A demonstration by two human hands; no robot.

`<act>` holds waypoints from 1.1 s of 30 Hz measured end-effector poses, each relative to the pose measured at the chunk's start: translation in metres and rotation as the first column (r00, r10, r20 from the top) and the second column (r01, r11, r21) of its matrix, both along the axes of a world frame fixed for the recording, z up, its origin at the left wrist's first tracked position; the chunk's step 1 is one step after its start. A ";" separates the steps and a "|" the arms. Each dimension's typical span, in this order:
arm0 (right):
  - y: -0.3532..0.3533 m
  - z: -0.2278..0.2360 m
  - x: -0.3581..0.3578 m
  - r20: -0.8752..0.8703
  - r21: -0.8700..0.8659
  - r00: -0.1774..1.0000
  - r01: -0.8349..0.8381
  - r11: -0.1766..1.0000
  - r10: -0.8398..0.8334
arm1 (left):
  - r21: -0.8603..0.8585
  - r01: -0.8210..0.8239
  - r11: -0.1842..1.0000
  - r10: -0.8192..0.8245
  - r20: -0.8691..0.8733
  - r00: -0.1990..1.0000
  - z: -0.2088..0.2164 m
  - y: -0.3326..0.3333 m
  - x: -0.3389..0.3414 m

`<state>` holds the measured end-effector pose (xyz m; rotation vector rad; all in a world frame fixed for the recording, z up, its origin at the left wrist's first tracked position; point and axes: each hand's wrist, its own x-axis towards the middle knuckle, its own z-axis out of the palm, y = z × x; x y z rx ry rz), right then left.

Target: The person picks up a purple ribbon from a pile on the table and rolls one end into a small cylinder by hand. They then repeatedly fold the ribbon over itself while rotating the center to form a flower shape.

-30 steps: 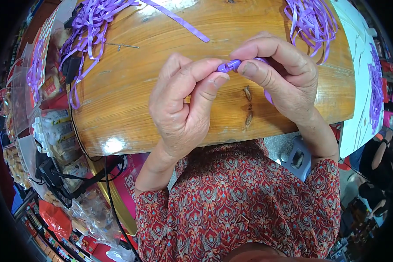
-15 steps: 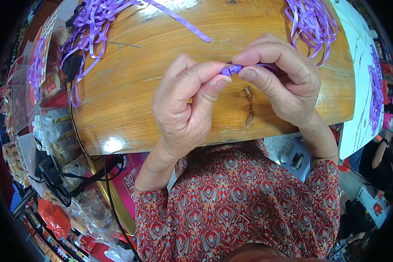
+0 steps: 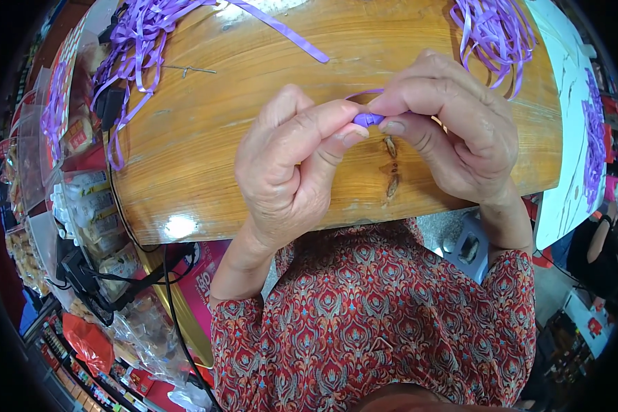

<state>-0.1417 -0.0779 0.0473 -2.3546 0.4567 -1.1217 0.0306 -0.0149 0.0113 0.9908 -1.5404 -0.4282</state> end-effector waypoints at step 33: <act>-0.003 0.000 -0.001 -0.007 0.076 0.998 -0.054 0.996 0.055 | 0.042 0.016 0.999 -0.009 -0.147 0.989 -0.006 0.002 -0.009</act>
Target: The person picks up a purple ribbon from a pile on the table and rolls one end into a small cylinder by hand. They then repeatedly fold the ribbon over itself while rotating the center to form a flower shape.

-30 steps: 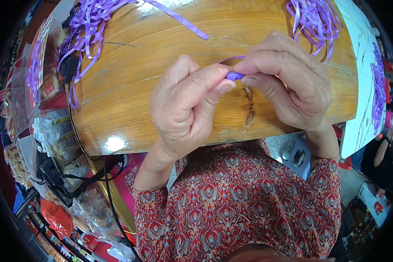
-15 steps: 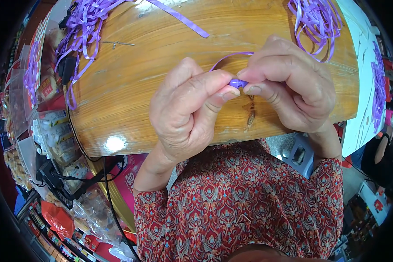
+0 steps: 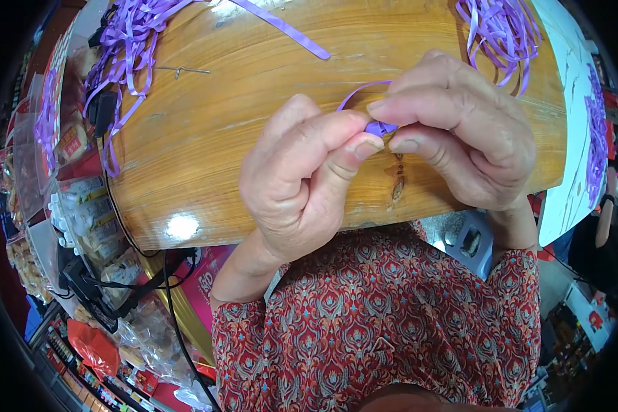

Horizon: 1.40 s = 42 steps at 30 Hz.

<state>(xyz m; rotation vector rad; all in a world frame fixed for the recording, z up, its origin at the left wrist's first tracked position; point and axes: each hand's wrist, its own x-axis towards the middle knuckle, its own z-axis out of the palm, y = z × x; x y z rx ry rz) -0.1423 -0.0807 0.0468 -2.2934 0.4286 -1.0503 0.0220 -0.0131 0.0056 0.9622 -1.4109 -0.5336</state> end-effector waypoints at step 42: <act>0.003 -0.003 -0.007 0.099 0.299 0.989 -0.131 0.945 0.106 | -0.046 0.010 0.999 -0.014 -0.072 0.997 -0.006 0.008 -0.004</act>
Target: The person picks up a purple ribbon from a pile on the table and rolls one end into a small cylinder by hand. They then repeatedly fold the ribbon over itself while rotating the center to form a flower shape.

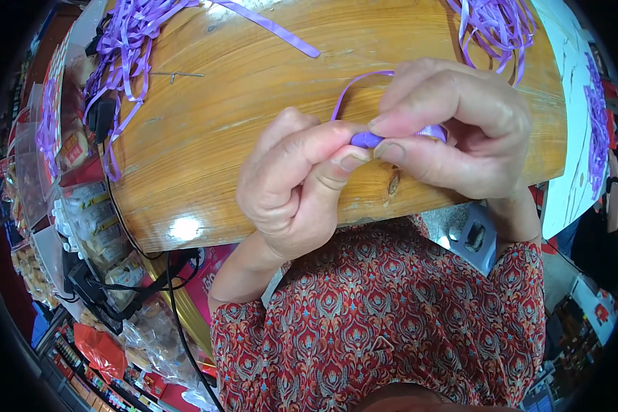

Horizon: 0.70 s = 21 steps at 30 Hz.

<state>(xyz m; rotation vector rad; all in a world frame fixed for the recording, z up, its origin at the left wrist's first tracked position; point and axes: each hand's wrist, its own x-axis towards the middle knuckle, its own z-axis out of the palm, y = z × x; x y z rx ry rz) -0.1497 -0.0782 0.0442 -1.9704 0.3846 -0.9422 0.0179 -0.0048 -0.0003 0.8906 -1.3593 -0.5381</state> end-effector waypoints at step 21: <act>-0.005 0.001 -0.001 -0.015 -0.391 0.998 0.056 0.919 -0.067 | 0.011 -0.032 0.999 0.030 0.171 0.985 0.009 -0.003 0.005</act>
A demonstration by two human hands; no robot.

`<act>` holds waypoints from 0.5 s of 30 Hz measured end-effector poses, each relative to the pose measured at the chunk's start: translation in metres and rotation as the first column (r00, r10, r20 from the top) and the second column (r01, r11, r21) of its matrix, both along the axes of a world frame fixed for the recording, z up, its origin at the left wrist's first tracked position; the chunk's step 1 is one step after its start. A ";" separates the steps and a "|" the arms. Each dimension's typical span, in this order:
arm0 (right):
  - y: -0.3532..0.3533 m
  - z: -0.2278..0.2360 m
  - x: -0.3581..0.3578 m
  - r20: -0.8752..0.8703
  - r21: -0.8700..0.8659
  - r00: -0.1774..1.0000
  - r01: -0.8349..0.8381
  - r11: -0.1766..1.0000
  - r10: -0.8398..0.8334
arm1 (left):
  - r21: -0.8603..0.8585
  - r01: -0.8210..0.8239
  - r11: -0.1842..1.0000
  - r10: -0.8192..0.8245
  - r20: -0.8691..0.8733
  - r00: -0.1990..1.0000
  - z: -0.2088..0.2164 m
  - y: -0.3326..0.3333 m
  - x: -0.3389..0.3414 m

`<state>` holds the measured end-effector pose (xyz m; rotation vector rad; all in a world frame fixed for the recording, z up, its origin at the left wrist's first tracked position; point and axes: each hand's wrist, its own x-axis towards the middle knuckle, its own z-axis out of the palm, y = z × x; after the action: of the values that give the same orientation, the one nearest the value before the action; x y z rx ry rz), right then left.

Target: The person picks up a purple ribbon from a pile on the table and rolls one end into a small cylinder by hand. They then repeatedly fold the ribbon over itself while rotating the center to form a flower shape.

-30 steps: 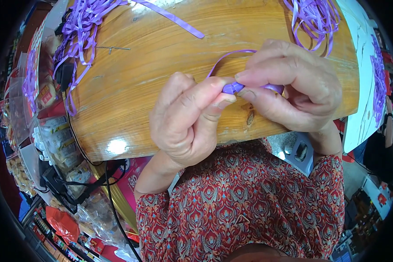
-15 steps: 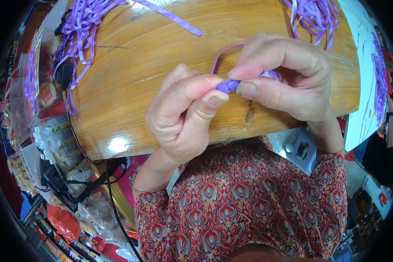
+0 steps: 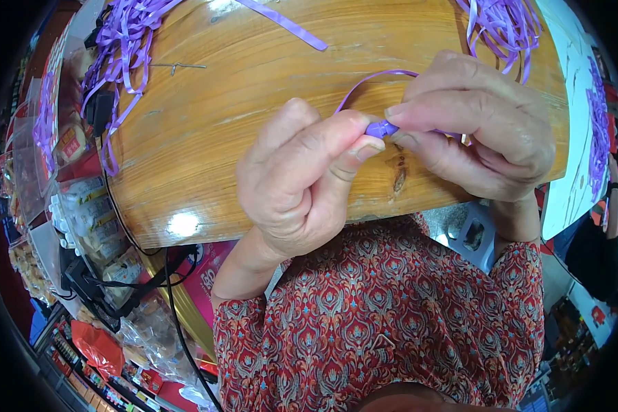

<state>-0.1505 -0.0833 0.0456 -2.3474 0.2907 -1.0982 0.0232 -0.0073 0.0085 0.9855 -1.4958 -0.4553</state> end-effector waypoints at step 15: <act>0.002 0.000 -0.001 -0.022 0.249 0.996 -0.078 0.965 0.086 | -0.004 0.112 0.994 -0.111 -0.123 0.986 -0.006 0.002 0.002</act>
<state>-0.1511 -0.0814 0.0452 -2.1372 0.3201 -0.9274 0.0250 -0.0058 0.0029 0.8629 -1.4435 -0.5885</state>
